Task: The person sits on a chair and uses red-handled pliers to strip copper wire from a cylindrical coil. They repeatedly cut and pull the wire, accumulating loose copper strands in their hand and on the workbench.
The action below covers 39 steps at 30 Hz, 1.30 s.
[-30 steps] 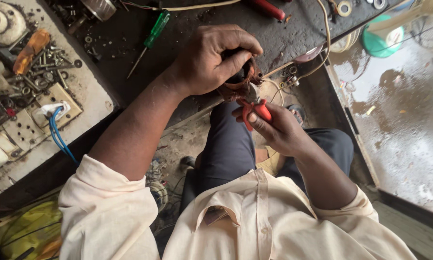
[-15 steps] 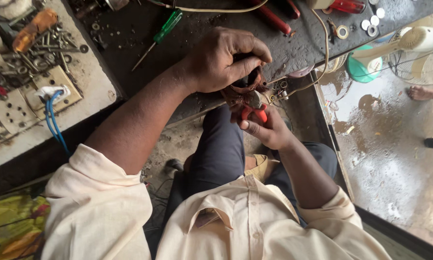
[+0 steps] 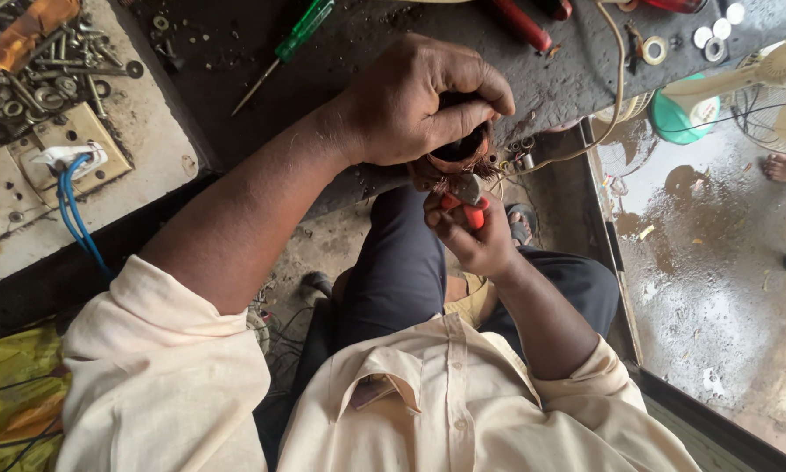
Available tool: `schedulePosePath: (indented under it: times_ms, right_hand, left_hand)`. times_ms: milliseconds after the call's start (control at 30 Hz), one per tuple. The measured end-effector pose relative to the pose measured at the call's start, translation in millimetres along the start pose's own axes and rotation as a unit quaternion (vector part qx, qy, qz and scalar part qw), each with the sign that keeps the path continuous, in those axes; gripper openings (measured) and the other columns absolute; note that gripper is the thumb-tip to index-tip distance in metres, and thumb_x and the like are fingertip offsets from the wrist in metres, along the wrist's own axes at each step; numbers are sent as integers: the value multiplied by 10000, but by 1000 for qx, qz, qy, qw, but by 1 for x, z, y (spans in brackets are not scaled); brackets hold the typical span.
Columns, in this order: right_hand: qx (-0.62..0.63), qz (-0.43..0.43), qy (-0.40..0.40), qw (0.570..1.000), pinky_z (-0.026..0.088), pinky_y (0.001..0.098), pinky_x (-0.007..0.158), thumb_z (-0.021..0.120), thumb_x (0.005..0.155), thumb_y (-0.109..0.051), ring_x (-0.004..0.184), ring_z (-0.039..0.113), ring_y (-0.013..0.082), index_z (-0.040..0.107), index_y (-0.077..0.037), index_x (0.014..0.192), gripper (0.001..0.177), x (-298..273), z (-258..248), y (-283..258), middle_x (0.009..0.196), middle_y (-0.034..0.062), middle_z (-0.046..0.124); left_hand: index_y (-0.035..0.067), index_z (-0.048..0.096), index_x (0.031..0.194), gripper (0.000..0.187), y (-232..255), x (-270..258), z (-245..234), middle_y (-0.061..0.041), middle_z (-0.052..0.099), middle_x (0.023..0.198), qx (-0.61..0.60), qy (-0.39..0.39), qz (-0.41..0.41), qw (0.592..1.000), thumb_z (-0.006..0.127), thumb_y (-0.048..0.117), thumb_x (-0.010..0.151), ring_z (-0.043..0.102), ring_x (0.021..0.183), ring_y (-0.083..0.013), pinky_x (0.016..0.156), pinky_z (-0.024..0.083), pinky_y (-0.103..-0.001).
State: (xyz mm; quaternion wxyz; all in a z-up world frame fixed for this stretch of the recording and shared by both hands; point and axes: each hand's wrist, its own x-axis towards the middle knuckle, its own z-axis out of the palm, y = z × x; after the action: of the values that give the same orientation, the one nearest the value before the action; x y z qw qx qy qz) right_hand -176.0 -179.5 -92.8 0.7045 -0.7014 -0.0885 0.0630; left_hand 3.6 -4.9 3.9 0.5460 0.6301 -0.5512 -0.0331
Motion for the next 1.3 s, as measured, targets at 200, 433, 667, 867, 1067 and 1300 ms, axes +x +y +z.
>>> schedulePosePath:
  times_ms: [200,433,667,867,1067,1300]
  right_hand:
    - [17,5,46,999,512,221,757,583,991,8,855,588,58,580,-4,1143,152,-3,9,9,980,6,627]
    - [-234,-115,115,958,527,268,762,591,889,80,852,647,130,610,0,1149,272,6,0,0,972,71,655]
    - [-129,-89,83,984,534,300,945,572,1064,24,1047,662,153,568,-12,1190,132,8,2,5,1113,77,668]
    - [-194,-27,98,976,512,278,872,543,1066,-4,961,633,141,594,5,1211,154,-19,9,6,1113,91,700]
    - [-300,-185,297,887,528,294,913,747,1011,-15,1004,648,187,567,-35,1213,271,-34,6,-27,1174,107,620]
    - [-433,-259,313,804,542,360,994,881,913,-58,1196,624,296,565,-21,1289,492,1,10,-61,1274,165,593]
  left_hand:
    - [62,743,1123,96,1,-1,2,-55,771,1053,7,8,-12,1000,727,55,1029,777,994,-164,876,649,-299]
    - [56,745,1100,87,-4,1,9,-63,777,1038,63,58,-7,996,701,29,1030,779,984,-173,859,640,-313]
    - [72,731,1114,86,-1,-1,0,-63,769,1057,10,30,19,999,700,51,1037,774,997,-183,881,635,-318]
    - [69,737,1116,97,-1,-1,2,-64,761,1037,28,38,26,999,731,57,1020,768,979,-194,853,625,-321]
    - [65,734,1111,84,-5,-1,4,-59,763,1045,27,29,31,999,727,56,1027,770,984,-190,871,629,-320]
    - [51,741,1110,103,1,0,2,-81,767,1055,34,35,26,998,718,62,1010,768,993,-202,868,626,-327]
